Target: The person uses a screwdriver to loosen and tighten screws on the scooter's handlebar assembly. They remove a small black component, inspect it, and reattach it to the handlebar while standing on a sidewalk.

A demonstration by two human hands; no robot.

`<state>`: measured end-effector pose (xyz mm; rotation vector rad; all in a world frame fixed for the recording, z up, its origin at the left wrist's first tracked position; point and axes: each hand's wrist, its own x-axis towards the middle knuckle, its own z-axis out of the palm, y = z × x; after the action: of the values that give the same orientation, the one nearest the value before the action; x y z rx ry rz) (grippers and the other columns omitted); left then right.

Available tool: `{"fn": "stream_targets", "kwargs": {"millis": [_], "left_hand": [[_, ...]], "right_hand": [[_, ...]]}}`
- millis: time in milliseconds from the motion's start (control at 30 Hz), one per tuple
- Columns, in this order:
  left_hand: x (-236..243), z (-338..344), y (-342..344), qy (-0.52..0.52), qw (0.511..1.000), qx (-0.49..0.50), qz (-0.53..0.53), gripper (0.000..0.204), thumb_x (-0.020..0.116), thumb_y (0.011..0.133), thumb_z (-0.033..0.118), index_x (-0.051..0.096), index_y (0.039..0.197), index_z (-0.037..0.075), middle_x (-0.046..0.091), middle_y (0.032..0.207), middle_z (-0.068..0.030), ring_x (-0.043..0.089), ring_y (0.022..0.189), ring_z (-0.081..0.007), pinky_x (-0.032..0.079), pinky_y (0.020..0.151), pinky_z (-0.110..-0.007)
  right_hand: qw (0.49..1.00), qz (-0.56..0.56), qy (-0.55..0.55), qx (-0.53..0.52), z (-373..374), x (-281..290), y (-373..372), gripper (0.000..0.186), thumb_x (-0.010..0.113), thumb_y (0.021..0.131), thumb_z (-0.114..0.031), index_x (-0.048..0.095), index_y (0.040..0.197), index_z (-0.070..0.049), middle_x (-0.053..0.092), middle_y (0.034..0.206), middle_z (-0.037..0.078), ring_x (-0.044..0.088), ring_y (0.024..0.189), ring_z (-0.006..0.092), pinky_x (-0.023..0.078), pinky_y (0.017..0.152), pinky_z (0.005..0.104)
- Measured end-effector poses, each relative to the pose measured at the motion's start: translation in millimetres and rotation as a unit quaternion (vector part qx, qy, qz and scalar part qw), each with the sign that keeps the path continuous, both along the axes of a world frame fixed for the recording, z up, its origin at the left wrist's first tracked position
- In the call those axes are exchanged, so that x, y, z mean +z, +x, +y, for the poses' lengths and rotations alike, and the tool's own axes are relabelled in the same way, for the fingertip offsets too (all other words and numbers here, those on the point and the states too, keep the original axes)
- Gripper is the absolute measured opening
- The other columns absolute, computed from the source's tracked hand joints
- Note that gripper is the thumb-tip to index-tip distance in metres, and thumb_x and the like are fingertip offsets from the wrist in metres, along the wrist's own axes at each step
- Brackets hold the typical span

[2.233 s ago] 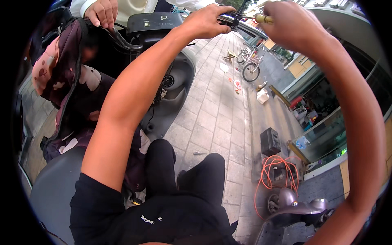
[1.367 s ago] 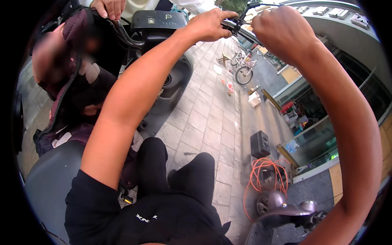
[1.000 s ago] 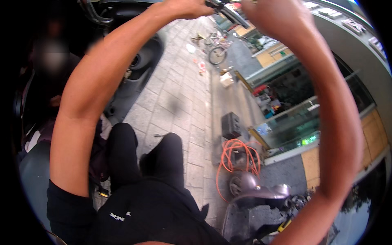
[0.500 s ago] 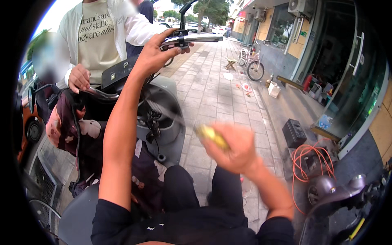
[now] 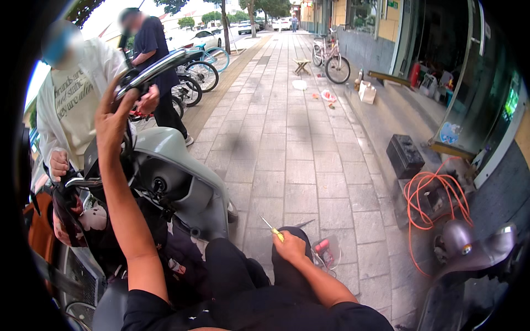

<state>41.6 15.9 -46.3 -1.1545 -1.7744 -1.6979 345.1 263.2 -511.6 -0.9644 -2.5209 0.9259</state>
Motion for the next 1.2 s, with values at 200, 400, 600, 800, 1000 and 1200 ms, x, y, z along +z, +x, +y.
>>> {"fn": "stream_targets", "kwargs": {"millis": [200,400,600,800,1000,1200], "left_hand": [[-3.7,-23.5,-29.3,-0.029,0.997,0.063,0.023,0.063,0.076,0.106,0.016,0.053,0.163,0.004,0.072,0.142,-0.0114,0.066,0.128,-0.0179,0.048,0.112,-0.033],[-4.4,-43.5,-36.6,-0.035,0.993,0.107,0.025,0.063,0.074,0.106,0.01,0.051,0.165,0.006,0.072,0.134,-0.0097,0.069,0.12,-0.0176,0.05,0.109,-0.034],[2.3,-25.6,-2.5,-0.062,0.992,0.105,0.025,0.076,0.082,0.101,0.021,0.047,0.167,0.006,0.07,0.136,-0.0095,0.064,0.123,-0.0188,0.048,0.109,-0.037],[9.8,-20.1,14.5,-0.106,0.993,0.046,0.024,0.088,0.093,0.092,0.02,0.048,0.166,0.006,0.071,0.137,-0.0089,0.066,0.124,-0.0172,0.052,0.107,-0.033],[1.4,-15.1,4.1,-0.068,0.995,0.045,0.054,0.08,0.096,0.089,0.023,0.059,0.159,0.009,0.077,0.126,-0.0061,0.068,0.116,-0.0138,0.054,0.102,-0.032],[0.1,-10.3,-2.1,-0.045,0.996,0.045,0.056,0.075,0.097,0.087,0.021,0.065,0.155,0.015,0.078,0.126,-0.0061,0.069,0.111,-0.0133,0.057,0.095,-0.031]], "right_hand": [[0.993,0.088,0.033,0.076,-1.9,-9.6,6.4,0.035,0.07,0.1,-0.047,0.075,0.104,-0.012,0.08,0.092,0.016,0.077,0.082,0.0418,0.059,0.073,0.057],[0.988,0.133,0.008,0.083,2.9,-12.7,5.7,0.038,0.072,0.099,-0.046,0.077,0.115,-0.012,0.081,0.095,0.016,0.078,0.086,0.0405,0.06,0.076,0.054],[0.977,0.164,-0.077,0.113,-7.1,-3.4,10.0,0.036,0.076,0.098,-0.04,0.077,0.118,-0.01,0.081,0.098,0.017,0.078,0.091,0.0411,0.061,0.081,0.0513],[0.924,0.231,-0.24,0.185,1.0,-14.6,-4.2,0.037,0.07,0.105,-0.022,0.073,0.131,0.004,0.079,0.106,0.018,0.076,0.1,0.0265,0.058,0.09,0.0397],[0.888,0.353,-0.087,0.281,33.6,162.0,-58.1,0.049,0.075,0.104,-0.02,0.066,0.146,0.006,0.076,0.128,0.02,0.072,0.115,0.0266,0.056,0.101,0.0401],[0.814,0.467,0.034,0.343,11.6,375.1,-73.3,0.034,0.078,0.102,-0.009,0.066,0.132,0.002,0.073,0.113,0.011,0.066,0.092,0.0104,0.056,0.08,0.027]]}}
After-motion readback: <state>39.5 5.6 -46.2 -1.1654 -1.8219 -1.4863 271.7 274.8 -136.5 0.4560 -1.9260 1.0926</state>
